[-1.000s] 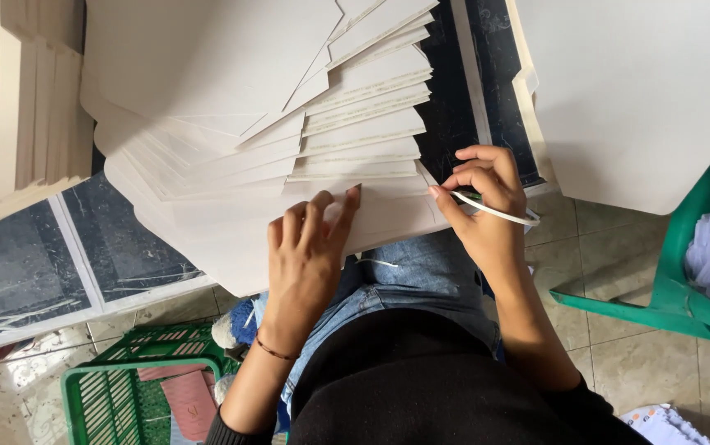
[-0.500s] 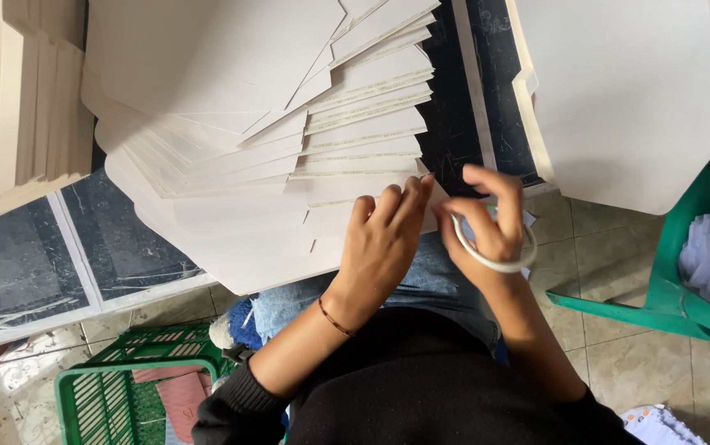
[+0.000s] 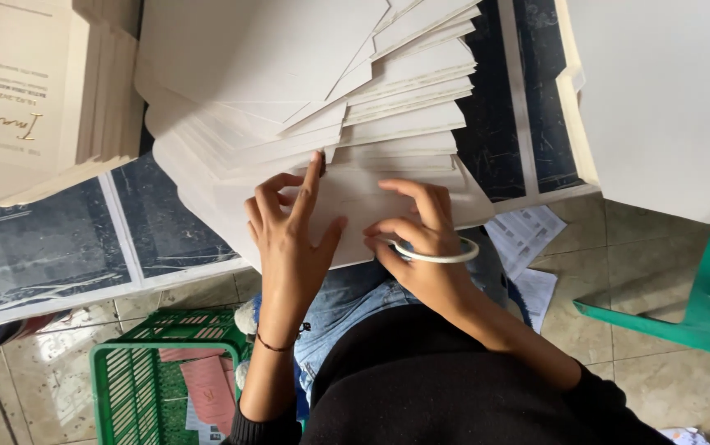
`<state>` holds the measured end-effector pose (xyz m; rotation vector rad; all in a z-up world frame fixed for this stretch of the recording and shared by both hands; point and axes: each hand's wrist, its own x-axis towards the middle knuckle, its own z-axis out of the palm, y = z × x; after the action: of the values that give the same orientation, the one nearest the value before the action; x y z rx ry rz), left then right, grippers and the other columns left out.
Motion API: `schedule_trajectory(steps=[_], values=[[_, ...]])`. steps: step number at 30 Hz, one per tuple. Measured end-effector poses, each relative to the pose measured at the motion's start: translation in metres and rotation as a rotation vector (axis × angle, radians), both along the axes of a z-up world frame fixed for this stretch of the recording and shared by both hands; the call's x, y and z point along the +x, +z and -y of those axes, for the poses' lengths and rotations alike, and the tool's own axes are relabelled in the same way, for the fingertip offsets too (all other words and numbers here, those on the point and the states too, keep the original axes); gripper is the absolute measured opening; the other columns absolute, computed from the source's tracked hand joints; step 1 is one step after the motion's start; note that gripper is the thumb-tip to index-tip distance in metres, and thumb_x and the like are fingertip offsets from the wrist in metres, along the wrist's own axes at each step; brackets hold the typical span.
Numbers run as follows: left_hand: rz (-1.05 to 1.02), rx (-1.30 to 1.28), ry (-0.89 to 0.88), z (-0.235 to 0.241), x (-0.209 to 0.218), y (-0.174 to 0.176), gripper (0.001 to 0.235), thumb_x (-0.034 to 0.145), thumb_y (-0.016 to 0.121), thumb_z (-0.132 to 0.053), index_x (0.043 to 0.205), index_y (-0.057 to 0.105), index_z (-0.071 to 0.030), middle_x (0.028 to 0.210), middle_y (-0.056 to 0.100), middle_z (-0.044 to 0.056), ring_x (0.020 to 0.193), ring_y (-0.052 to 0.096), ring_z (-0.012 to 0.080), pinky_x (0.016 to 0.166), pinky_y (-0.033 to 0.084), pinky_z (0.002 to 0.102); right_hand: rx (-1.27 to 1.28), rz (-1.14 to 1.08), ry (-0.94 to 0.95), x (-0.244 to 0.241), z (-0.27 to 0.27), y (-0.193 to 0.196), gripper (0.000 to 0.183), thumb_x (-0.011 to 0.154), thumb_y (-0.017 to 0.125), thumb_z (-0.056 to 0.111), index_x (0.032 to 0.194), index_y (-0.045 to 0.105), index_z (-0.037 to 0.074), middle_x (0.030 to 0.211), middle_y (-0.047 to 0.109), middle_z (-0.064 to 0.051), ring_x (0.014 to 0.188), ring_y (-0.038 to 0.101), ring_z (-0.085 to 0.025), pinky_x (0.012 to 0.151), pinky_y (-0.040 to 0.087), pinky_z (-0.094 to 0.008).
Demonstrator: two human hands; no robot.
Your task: Peeling off the protective backing from adhesive strips on a stack of cardstock sheets in a print shop.
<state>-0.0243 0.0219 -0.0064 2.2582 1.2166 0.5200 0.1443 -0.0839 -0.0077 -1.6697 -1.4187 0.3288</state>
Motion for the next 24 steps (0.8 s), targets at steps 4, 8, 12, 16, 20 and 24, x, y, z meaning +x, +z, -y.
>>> schedule_trajectory(steps=[4, 8, 12, 16, 20, 24], values=[[0.02, -0.074, -0.013, -0.001, -0.006, -0.004, 0.097, 0.084, 0.094, -0.016, 0.17, 0.049, -0.029, 0.134, 0.05, 0.012, 0.115, 0.045, 0.0355, 0.097, 0.041, 0.048, -0.02, 0.006, -0.004, -0.008, -0.011, -0.004, 0.015, 0.087, 0.09, 0.006, 0.096, 0.08, 0.013, 0.143, 0.063, -0.008, 0.124, 0.06, -0.037, 0.096, 0.053, -0.045], [0.012, -0.092, -0.011, -0.001, -0.004, -0.003, 0.098, 0.085, 0.094, -0.022, 0.171, 0.046, -0.03, 0.134, 0.05, 0.01, 0.114, 0.044, 0.0342, 0.098, 0.039, 0.047, -0.045, 0.171, -0.055, -0.011, -0.012, -0.004, 0.02, 0.085, 0.091, 0.007, 0.096, 0.076, 0.012, 0.142, 0.063, -0.01, 0.119, 0.059, -0.04, 0.094, 0.052, -0.054], [-0.02, -0.061, 0.012, -0.002, -0.001, -0.008, 0.105, 0.079, 0.099, -0.028, 0.17, 0.047, -0.033, 0.134, 0.049, 0.008, 0.112, 0.043, 0.0314, 0.096, 0.039, 0.046, 0.07, 0.271, -0.054, -0.004, -0.01, -0.009, 0.03, 0.088, 0.092, 0.008, 0.112, 0.074, 0.003, 0.146, 0.058, -0.021, 0.116, 0.061, -0.042, 0.094, 0.054, -0.052], [-0.011, -0.06, 0.004, -0.004, 0.001, -0.008, 0.105, 0.078, 0.1, -0.027, 0.17, 0.049, -0.032, 0.134, 0.049, 0.009, 0.111, 0.043, 0.0321, 0.095, 0.039, 0.046, 0.11, 0.279, -0.123, 0.026, 0.018, 0.011, 0.013, 0.093, 0.09, 0.01, 0.097, 0.078, 0.007, 0.143, 0.061, -0.018, 0.117, 0.063, -0.04, 0.091, 0.057, -0.043], [-0.022, -0.06, 0.009, -0.001, 0.002, -0.005, 0.104, 0.078, 0.1, -0.025, 0.169, 0.05, -0.029, 0.135, 0.049, 0.011, 0.111, 0.043, 0.0333, 0.095, 0.039, 0.048, 0.029, 0.177, -0.245, 0.066, 0.05, 0.008, 0.021, 0.091, 0.095, 0.007, 0.089, 0.074, 0.002, 0.142, 0.06, -0.019, 0.118, 0.065, -0.038, 0.093, 0.06, -0.04], [-0.024, -0.018, 0.003, 0.007, 0.013, -0.003, 0.1, 0.081, 0.097, -0.019, 0.169, 0.05, -0.029, 0.134, 0.048, 0.011, 0.111, 0.043, 0.0336, 0.092, 0.04, 0.049, -0.004, 0.178, -0.33, 0.083, 0.063, -0.005, 0.022, 0.092, 0.096, 0.008, 0.088, 0.074, 0.004, 0.142, 0.06, -0.015, 0.115, 0.066, -0.035, 0.092, 0.06, -0.041]])
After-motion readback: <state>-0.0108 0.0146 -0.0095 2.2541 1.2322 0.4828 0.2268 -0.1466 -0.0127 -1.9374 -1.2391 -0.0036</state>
